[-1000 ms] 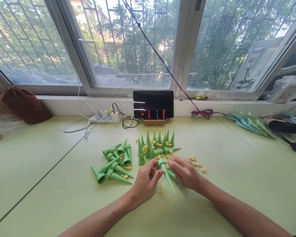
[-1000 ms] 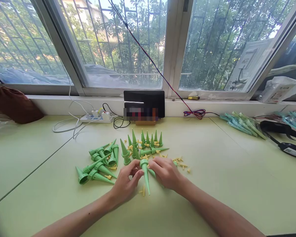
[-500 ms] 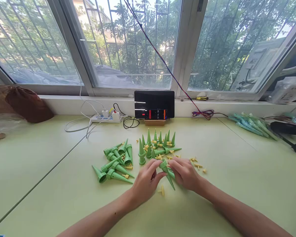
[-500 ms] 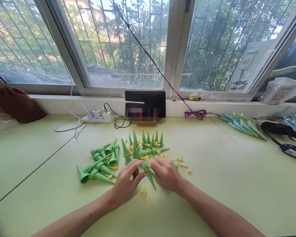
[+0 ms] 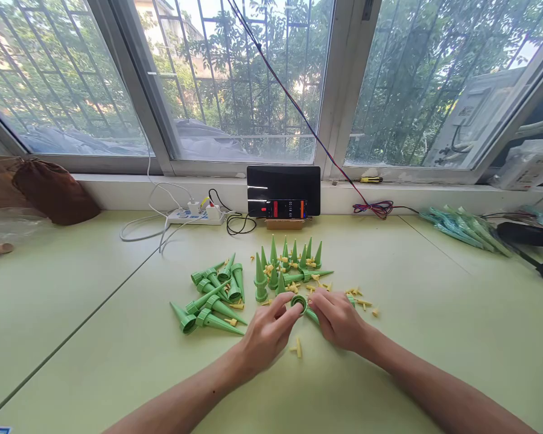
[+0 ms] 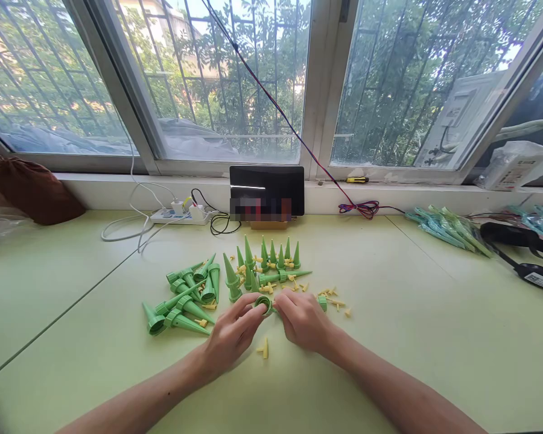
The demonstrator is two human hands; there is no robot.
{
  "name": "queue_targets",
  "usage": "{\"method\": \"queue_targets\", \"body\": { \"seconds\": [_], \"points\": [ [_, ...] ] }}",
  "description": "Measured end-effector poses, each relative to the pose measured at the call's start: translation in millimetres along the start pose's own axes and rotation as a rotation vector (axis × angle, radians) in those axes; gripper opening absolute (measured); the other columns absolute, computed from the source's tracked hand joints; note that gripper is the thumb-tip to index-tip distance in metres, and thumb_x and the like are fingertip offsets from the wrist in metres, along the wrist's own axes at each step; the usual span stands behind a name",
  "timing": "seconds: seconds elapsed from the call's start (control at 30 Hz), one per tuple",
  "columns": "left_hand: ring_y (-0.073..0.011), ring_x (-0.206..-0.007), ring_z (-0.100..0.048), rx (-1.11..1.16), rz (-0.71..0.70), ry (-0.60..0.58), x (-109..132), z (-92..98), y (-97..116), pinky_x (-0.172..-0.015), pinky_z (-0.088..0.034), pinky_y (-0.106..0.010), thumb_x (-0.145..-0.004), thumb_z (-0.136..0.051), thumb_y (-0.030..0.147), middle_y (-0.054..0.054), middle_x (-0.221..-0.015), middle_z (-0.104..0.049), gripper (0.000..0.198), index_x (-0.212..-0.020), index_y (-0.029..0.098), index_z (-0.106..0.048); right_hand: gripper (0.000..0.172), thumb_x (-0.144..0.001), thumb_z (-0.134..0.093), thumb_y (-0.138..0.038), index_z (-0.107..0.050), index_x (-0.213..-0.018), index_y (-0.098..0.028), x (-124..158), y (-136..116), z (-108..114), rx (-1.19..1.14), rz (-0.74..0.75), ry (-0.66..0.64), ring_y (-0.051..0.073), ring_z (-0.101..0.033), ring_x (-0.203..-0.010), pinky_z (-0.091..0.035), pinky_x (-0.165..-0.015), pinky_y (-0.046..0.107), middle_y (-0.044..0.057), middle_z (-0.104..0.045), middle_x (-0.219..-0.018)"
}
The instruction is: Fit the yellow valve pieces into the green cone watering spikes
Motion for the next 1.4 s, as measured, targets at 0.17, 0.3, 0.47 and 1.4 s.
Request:
{"method": "queue_targets", "body": {
  "seconds": [0.17, 0.3, 0.47, 1.4],
  "points": [
    [-0.0088, -0.053, -0.058, 0.113, 0.170, 0.089, 0, -2.6, -4, -0.061, -0.051, -0.022, -0.100, -0.052, 0.017, -0.003, -0.090, -0.070, 0.028, -0.127, 0.023, -0.050, 0.025, -0.103, -0.036, -0.010, -0.045, -0.083, -0.022, 0, 1, -1, -0.033, -0.006, 0.017, 0.015, -0.036, -0.054, -0.026, -0.053, 0.027, -0.002, -0.046, -0.065],
    [-0.0094, -0.049, -0.052, 0.243, 0.409, 0.009, 0, -10.6, -8, -0.053, -0.044, -0.018, -0.096, -0.061, 0.023, 0.010, -0.060, -0.052, 0.033, -0.126, 0.023, -0.046, 0.025, -0.104, -0.038, -0.010, -0.046, -0.083, -0.022, 1, 3, 2, -0.037, -0.046, 0.075, 0.014, -0.036, -0.055, -0.026, -0.053, 0.027, -0.002, -0.045, -0.065],
    [-0.0085, -0.046, -0.046, 0.446, 0.595, -0.003, -7, -7.3, -10, -0.050, -0.039, -0.018, -0.096, -0.056, 0.028, 0.010, -0.055, -0.045, 0.011, -0.103, 0.020, -0.052, 0.024, -0.104, -0.039, -0.010, -0.049, -0.085, -0.021, 1, 4, 7, -0.033, -0.075, 0.139, 0.014, -0.034, -0.054, -0.026, -0.052, 0.027, -0.003, -0.044, -0.065],
    [-0.0090, -0.035, -0.046, 1.091, 0.854, -0.293, -1, -24.2, -12, -0.036, -0.033, -0.018, -0.091, -0.056, 0.068, 0.004, -0.047, -0.053, 0.051, -0.084, 0.018, -0.052, 0.023, -0.102, -0.039, -0.011, -0.050, -0.085, -0.022, 1, 5, 2, -0.106, -0.009, 0.016, 0.014, -0.037, -0.055, -0.029, -0.054, 0.025, -0.002, -0.045, -0.066]
  ]
}}
Point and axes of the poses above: each hand's wrist, its own x-axis away from the middle knuckle, its own z-axis out of the back of the hand, y = z × x, the point moved 4 cm from there along -x, towards the middle knuckle
